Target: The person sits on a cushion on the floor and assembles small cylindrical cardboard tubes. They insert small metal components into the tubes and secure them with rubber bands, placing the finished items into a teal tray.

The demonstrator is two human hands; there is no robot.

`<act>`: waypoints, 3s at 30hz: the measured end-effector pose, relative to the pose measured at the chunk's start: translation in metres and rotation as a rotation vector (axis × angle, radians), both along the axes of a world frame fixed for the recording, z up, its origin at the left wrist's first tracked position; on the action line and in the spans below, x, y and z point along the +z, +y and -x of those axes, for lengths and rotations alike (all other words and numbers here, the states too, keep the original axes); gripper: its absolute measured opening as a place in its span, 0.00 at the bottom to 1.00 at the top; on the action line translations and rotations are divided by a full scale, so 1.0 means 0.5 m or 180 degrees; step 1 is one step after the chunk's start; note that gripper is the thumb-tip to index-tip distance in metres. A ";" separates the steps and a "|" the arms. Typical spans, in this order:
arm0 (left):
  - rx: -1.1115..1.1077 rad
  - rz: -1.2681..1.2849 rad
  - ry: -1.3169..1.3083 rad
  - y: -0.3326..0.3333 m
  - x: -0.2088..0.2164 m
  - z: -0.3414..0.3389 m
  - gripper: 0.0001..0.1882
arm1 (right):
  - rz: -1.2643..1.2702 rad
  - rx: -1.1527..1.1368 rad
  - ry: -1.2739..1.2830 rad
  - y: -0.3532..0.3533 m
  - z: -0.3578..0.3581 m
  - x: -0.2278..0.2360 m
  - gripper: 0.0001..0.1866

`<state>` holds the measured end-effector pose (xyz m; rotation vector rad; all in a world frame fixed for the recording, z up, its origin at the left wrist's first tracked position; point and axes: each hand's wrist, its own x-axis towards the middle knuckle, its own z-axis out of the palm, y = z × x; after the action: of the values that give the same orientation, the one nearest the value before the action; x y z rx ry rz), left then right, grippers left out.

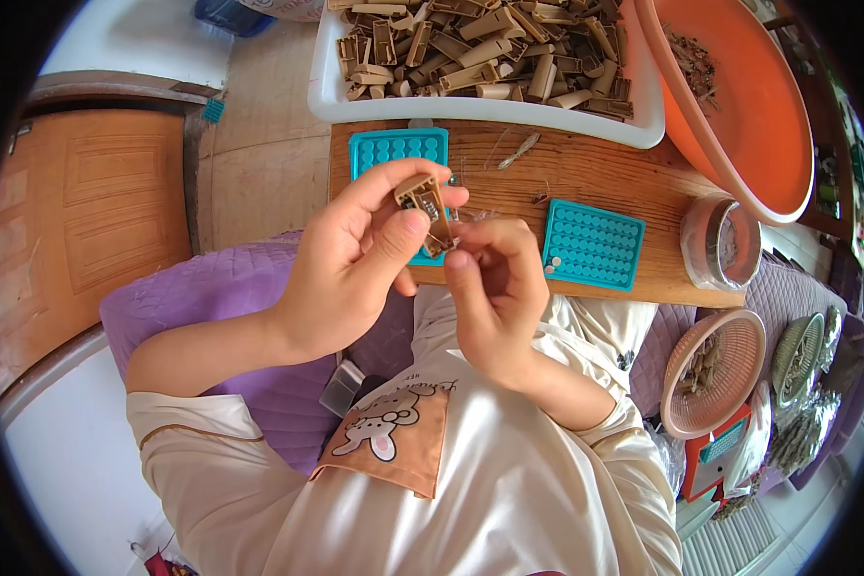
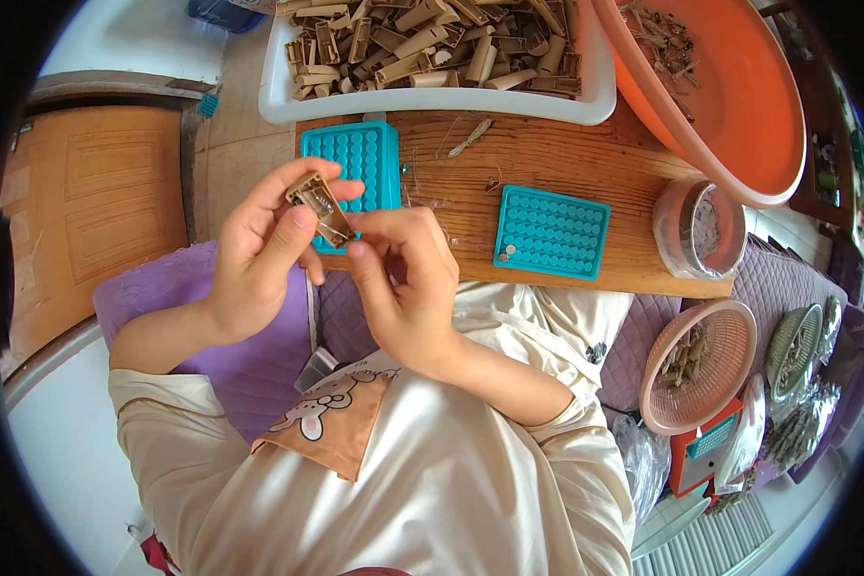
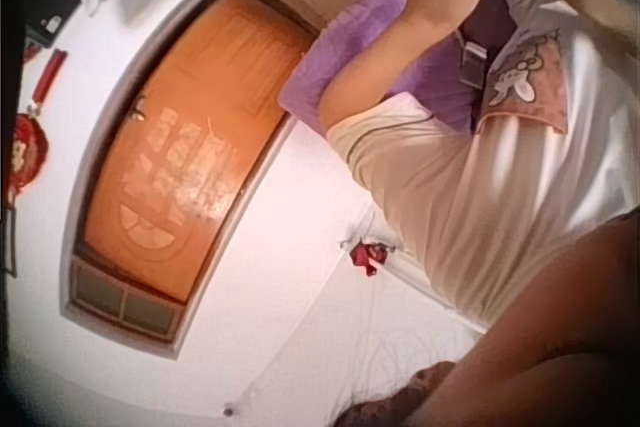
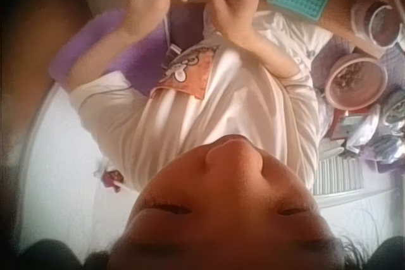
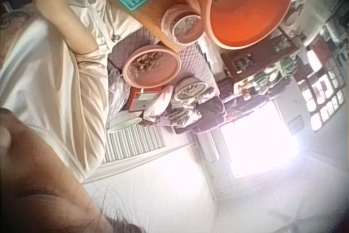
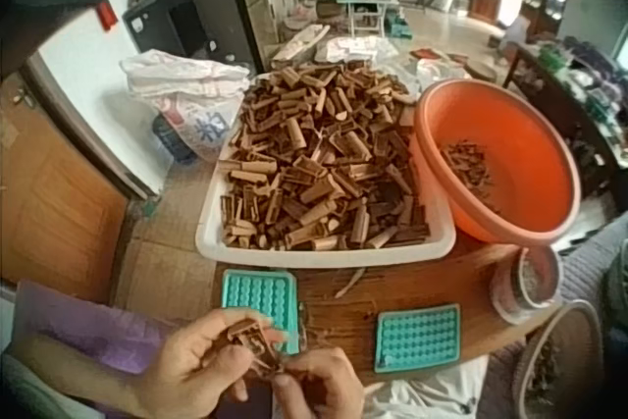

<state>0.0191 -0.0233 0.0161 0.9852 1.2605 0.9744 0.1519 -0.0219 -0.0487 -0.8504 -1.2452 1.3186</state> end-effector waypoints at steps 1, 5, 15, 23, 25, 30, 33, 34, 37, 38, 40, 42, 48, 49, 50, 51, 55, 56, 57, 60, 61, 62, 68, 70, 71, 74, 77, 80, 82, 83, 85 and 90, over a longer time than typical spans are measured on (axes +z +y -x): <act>-0.0009 -0.0063 0.0183 0.001 0.001 0.002 0.17 | 0.0453 -0.0047 0.0375 -0.008 0.010 -0.005 0.08; 0.0133 0.0027 0.0100 0.002 -0.007 0.005 0.17 | 0.1025 0.0286 0.1001 -0.014 0.026 -0.010 0.12; 0.0104 0.0746 -0.1478 0.024 -0.027 0.017 0.19 | 0.0760 0.0456 0.0680 0.021 0.016 -0.014 0.19; 0.0038 0.0358 -0.0335 -0.001 -0.039 -0.006 0.15 | 0.1216 0.0506 0.0657 0.024 0.012 -0.014 0.19; -0.0046 0.0100 0.0067 -0.014 -0.055 -0.011 0.14 | 0.0976 0.0360 0.0187 0.018 0.022 -0.027 0.17; -0.0151 0.0319 0.0206 -0.011 -0.062 -0.009 0.15 | 0.0670 0.0324 -0.0262 0.024 0.021 -0.038 0.16; -0.0378 0.0396 0.0019 -0.004 -0.061 -0.007 0.17 | 0.0574 0.0669 -0.0243 0.034 -0.016 -0.053 0.15; -0.0495 0.0409 -0.0006 -0.003 -0.060 -0.003 0.18 | 0.0512 0.0845 -0.0289 0.038 -0.037 -0.052 0.14; -0.0629 0.0806 -0.0282 0.001 -0.044 0.005 0.19 | 0.0296 0.0617 -0.1137 0.042 -0.120 -0.073 0.12; -0.0637 0.0998 -0.0414 0.001 -0.041 0.007 0.19 | 0.0069 0.0446 -0.1594 0.047 -0.152 -0.084 0.12; -0.0610 0.1194 -0.0551 -0.002 -0.040 0.007 0.19 | -0.0422 0.0230 -0.2407 0.054 -0.205 -0.106 0.12; -0.0650 0.1331 -0.0641 -0.003 -0.042 0.005 0.20 | -0.0943 0.0134 -0.3101 0.053 -0.237 -0.124 0.12; -0.0759 0.1582 -0.0730 -0.005 -0.043 0.002 0.21 | -0.1417 0.0453 -0.3422 0.045 -0.250 -0.159 0.13; -0.0768 0.1575 -0.0753 -0.006 -0.044 0.001 0.21 | -0.1365 0.0484 -0.3441 0.045 -0.248 -0.159 0.12; -0.0776 0.1567 -0.0776 -0.007 -0.043 0.001 0.21 | -0.1312 0.0515 -0.3460 0.045 -0.246 -0.158 0.12; -0.0778 0.1570 -0.0772 -0.006 -0.042 0.001 0.21 | -0.1260 0.0544 -0.3491 0.046 -0.246 -0.156 0.12; -0.0747 0.1549 -0.0778 -0.010 -0.040 -0.003 0.21 | -0.0816 0.0005 -0.2549 0.036 -0.214 -0.127 0.12; -0.0727 0.1539 -0.0784 -0.013 -0.041 -0.005 0.21 | -0.0885 -0.0143 -0.2291 0.028 -0.196 -0.105 0.13; -0.0760 0.1539 -0.0720 -0.014 -0.040 -0.005 0.21 | -0.0944 -0.0295 -0.2039 0.019 -0.177 -0.081 0.13; -0.0879 0.1412 -0.0543 -0.013 -0.039 -0.007 0.20 | -0.1298 -0.0238 -0.1475 0.003 -0.115 -0.028 0.15; -0.0904 0.1300 -0.0508 -0.017 -0.043 -0.007 0.20 | -0.1382 -0.0231 -0.1296 0.001 -0.096 -0.021 0.16; -0.0931 0.1188 -0.0473 -0.018 -0.044 -0.007 0.20 | -0.1466 -0.0226 -0.1117 0.000 -0.083 -0.018 0.16; -0.0939 0.1058 -0.0214 -0.017 -0.033 -0.009 0.19 | -0.1863 -0.0335 -0.0996 0.006 -0.066 -0.023 0.17; -0.0922 0.1010 -0.0184 -0.023 -0.030 -0.011 0.19 | -0.1928 -0.0329 -0.0959 0.004 -0.066 -0.020 0.18; -0.0913 0.0986 -0.0169 -0.025 -0.029 -0.011 0.19 | -0.1961 -0.0326 -0.0941 0.003 -0.067 -0.020 0.18; -0.1020 0.0769 0.0132 -0.023 -0.027 -0.011 0.19 | -0.2039 -0.0424 -0.0931 0.003 -0.064 -0.026 0.17; -0.1258 0.0762 0.0400 -0.015 -0.022 -0.005 0.18 | -0.2193 -0.0491 -0.1137 0.002 -0.060 -0.029 0.16; -0.0990 0.0955 0.0040 -0.023 -0.042 -0.004 0.16 | -0.2215 0.0021 -0.1418 0.013 -0.067 -0.024 0.15; -0.0848 0.1246 -0.0211 -0.020 -0.043 -0.006 0.15 | -0.1964 0.0133 -0.1220 0.012 -0.077 -0.032 0.14; -0.0779 0.1391 -0.0336 -0.017 -0.043 -0.007 0.14 | -0.1837 0.0186 -0.1122 0.011 -0.084 -0.038 0.14; -0.0682 0.1474 -0.0424 -0.010 -0.034 -0.005 0.14 | -0.1342 -0.0078 -0.1344 0.002 -0.110 -0.053 0.13; -0.0640 0.1539 -0.0490 -0.011 -0.035 -0.001 0.14 | -0.0396 -0.0418 -0.2659 0.003 -0.204 -0.132 0.16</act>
<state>0.0194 -0.0286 -0.0016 0.6294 1.1670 0.5398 0.2538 -0.0203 -0.1145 -1.4371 -1.8407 0.7665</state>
